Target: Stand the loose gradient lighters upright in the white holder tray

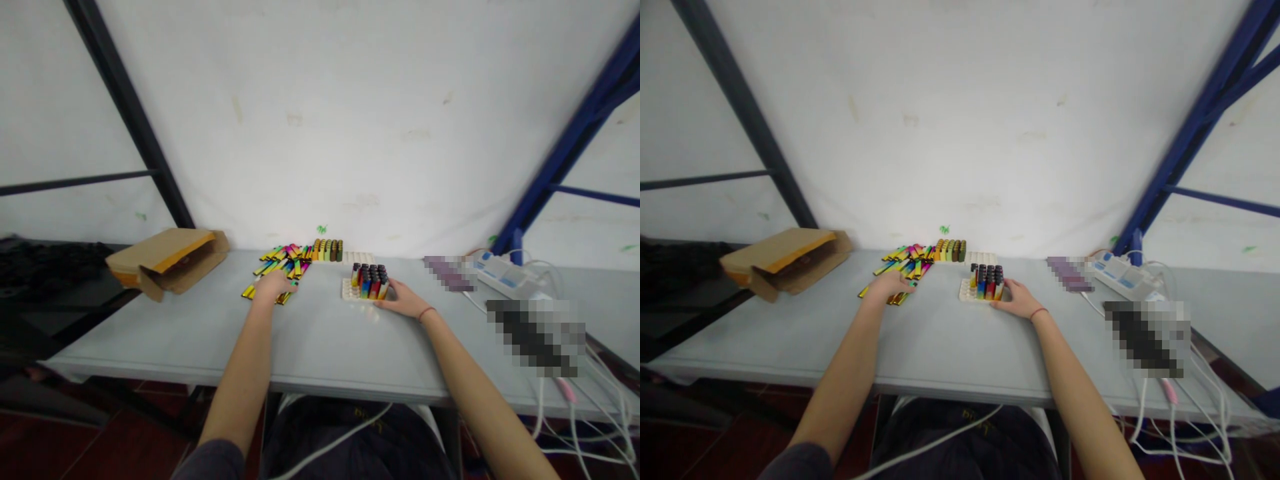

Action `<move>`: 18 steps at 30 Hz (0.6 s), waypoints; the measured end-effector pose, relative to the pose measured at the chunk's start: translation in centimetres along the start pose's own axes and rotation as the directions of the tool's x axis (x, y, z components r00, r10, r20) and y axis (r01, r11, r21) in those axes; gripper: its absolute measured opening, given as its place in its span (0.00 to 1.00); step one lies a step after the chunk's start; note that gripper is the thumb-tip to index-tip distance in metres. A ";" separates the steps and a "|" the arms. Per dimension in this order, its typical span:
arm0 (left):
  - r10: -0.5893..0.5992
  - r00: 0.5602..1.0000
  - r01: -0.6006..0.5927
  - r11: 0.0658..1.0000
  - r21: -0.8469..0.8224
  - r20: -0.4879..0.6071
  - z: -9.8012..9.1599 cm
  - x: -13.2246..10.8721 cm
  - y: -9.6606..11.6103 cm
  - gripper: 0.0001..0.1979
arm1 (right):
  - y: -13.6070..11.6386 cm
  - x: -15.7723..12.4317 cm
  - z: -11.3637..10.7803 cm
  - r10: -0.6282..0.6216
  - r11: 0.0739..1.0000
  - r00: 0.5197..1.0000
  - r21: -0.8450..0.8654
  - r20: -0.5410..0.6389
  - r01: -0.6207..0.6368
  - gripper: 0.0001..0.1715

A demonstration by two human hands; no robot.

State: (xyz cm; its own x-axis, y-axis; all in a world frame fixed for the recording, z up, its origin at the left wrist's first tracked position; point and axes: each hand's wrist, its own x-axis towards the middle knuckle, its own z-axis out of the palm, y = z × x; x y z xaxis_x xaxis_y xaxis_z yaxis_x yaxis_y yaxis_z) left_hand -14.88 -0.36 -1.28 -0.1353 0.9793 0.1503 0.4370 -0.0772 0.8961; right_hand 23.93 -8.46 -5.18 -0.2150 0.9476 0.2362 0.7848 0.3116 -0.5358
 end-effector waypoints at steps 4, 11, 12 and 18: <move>-0.110 0.994 0.099 0.899 0.426 0.000 1.1 -1.1 1.3 0.25 | 0.1 0.0 0.1 -0.004 1.000 1.000 0.004 -0.007 0.004 0.40; 0.264 0.949 -0.302 0.918 0.255 0.175 5.0 -2.8 3.7 0.05 | 0.2 0.0 0.2 -0.012 1.000 1.000 0.015 -0.023 0.012 0.41; 0.303 0.937 -0.330 0.931 0.156 0.177 5.8 -3.0 3.9 0.05 | 0.2 0.0 0.2 -0.005 1.000 1.000 0.007 -0.018 0.005 0.41; 0.047 0.978 0.028 0.936 -0.351 0.202 9.5 -4.0 3.9 0.11 | -0.3 -0.1 -0.2 0.008 1.000 1.000 -0.015 0.005 -0.007 0.38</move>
State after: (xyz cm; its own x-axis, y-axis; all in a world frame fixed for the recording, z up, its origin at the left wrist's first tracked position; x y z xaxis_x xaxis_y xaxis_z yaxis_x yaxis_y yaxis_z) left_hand -4.12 -2.80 -2.34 0.0678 0.9922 0.1046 0.0928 -0.1107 0.9895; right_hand 23.84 -8.68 -4.89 -0.2121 0.9503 0.2280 0.7949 0.3035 -0.5254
